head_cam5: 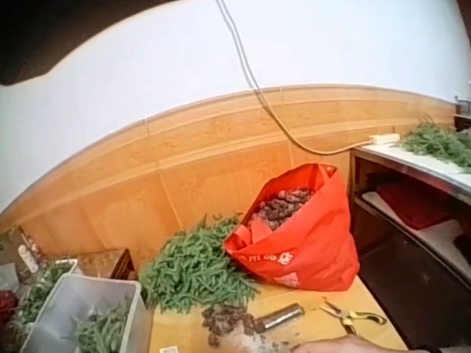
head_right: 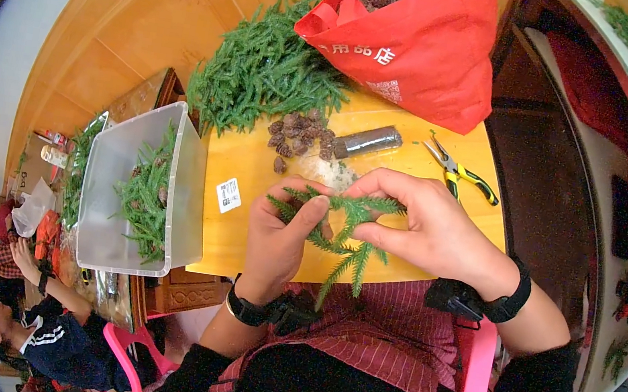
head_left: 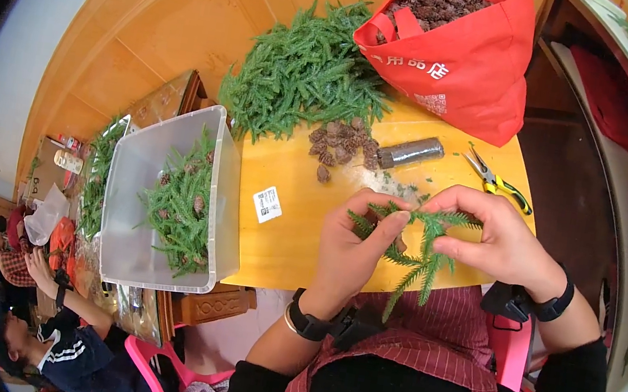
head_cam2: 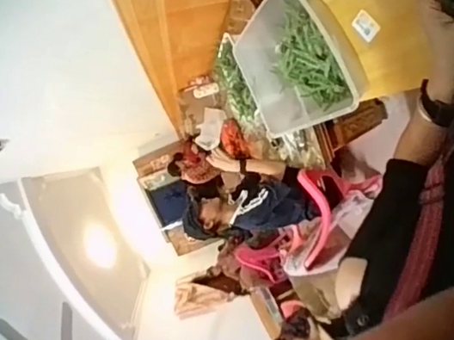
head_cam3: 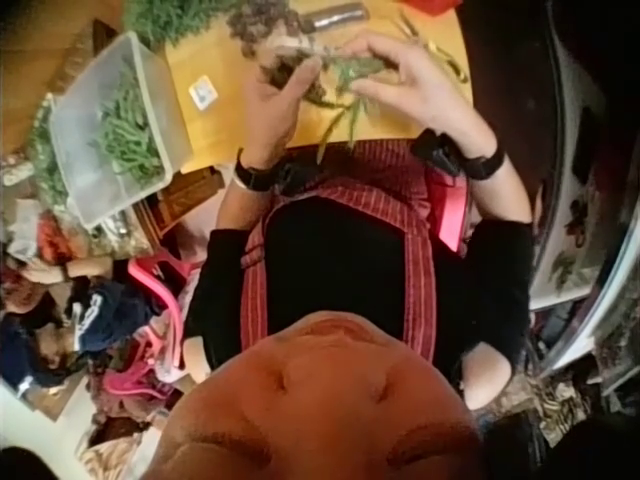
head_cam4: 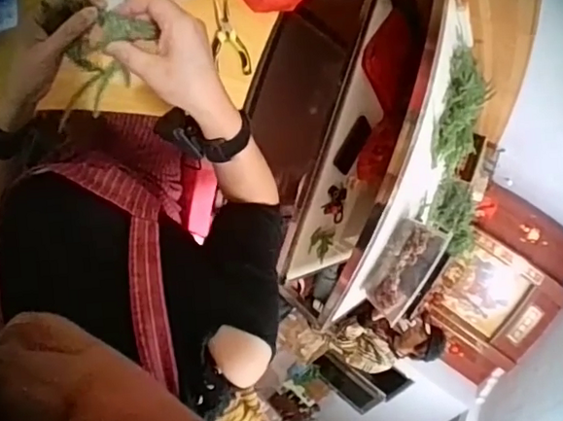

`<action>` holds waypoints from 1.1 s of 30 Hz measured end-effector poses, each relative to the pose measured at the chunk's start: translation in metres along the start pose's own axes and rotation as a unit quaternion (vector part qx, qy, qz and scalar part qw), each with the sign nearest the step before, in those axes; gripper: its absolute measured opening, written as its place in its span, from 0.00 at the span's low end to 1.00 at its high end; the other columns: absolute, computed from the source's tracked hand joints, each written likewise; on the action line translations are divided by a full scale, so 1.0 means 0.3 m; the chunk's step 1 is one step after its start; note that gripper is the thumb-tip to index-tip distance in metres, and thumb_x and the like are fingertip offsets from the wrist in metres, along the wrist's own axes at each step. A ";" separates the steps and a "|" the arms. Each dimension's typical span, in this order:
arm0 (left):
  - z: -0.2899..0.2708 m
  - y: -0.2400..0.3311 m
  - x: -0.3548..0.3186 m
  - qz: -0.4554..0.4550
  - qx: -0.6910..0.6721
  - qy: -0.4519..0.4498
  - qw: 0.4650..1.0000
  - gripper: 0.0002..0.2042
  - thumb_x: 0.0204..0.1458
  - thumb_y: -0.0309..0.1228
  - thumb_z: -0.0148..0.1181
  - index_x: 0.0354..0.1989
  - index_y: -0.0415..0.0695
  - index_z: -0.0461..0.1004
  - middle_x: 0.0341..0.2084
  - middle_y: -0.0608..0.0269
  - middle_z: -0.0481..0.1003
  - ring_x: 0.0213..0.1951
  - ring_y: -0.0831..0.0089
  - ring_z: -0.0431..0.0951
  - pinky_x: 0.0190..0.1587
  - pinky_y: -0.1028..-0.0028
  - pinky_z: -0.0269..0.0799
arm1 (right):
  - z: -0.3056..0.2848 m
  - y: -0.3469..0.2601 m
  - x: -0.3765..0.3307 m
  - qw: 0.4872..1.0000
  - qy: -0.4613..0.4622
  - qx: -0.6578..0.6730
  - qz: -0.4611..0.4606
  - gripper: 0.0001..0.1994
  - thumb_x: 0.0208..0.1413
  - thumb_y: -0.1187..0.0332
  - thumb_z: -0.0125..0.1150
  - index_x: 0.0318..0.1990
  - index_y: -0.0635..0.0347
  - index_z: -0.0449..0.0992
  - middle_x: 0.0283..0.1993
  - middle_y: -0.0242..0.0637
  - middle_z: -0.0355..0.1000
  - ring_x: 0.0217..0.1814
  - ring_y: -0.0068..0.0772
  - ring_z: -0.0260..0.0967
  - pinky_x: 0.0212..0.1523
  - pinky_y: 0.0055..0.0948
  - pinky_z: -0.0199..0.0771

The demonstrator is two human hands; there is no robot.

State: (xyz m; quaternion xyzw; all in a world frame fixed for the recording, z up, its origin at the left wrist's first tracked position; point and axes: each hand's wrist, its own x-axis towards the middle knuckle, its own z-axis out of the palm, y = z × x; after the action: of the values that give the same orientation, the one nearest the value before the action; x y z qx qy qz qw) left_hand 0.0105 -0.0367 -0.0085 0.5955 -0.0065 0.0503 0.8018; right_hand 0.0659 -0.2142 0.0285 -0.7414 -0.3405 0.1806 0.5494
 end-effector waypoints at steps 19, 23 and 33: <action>-0.096 -0.033 0.023 0.050 -0.069 -0.131 0.988 0.06 0.52 0.27 0.48 0.34 0.36 0.67 0.37 0.58 0.68 0.43 0.70 0.67 0.48 0.72 0.60 | 0.083 0.079 0.034 0.958 0.029 0.278 0.059 0.09 0.50 0.75 0.51 0.40 0.65 0.66 0.36 0.32 0.66 0.36 0.19 0.65 0.38 0.19 0.66; -0.049 -0.008 0.038 0.125 0.108 -0.114 0.980 0.07 0.46 0.22 0.53 0.35 0.39 0.70 0.42 0.59 0.67 0.47 0.68 0.66 0.51 0.70 0.57 | 0.081 0.110 0.035 0.890 -0.100 0.439 0.068 0.15 0.51 0.73 0.52 0.47 0.62 0.62 0.35 0.29 0.67 0.35 0.18 0.66 0.37 0.17 0.65; -0.106 -0.037 0.012 0.102 0.112 -0.154 0.976 0.05 0.46 0.20 0.54 0.32 0.39 0.68 0.34 0.62 0.71 0.41 0.72 0.70 0.49 0.72 0.61 | -0.059 0.301 -0.022 0.909 0.163 -0.380 0.042 0.23 0.38 0.70 0.63 0.45 0.59 0.65 0.42 0.43 0.67 0.45 0.45 0.64 0.45 0.34 0.64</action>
State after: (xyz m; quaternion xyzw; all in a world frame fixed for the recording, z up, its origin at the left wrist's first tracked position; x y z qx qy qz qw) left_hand 0.0134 -0.0093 -0.0282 0.6786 -0.1847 0.0400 0.7098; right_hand 0.1003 -0.2458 -0.0510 -0.9269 -0.2573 -0.0630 0.2658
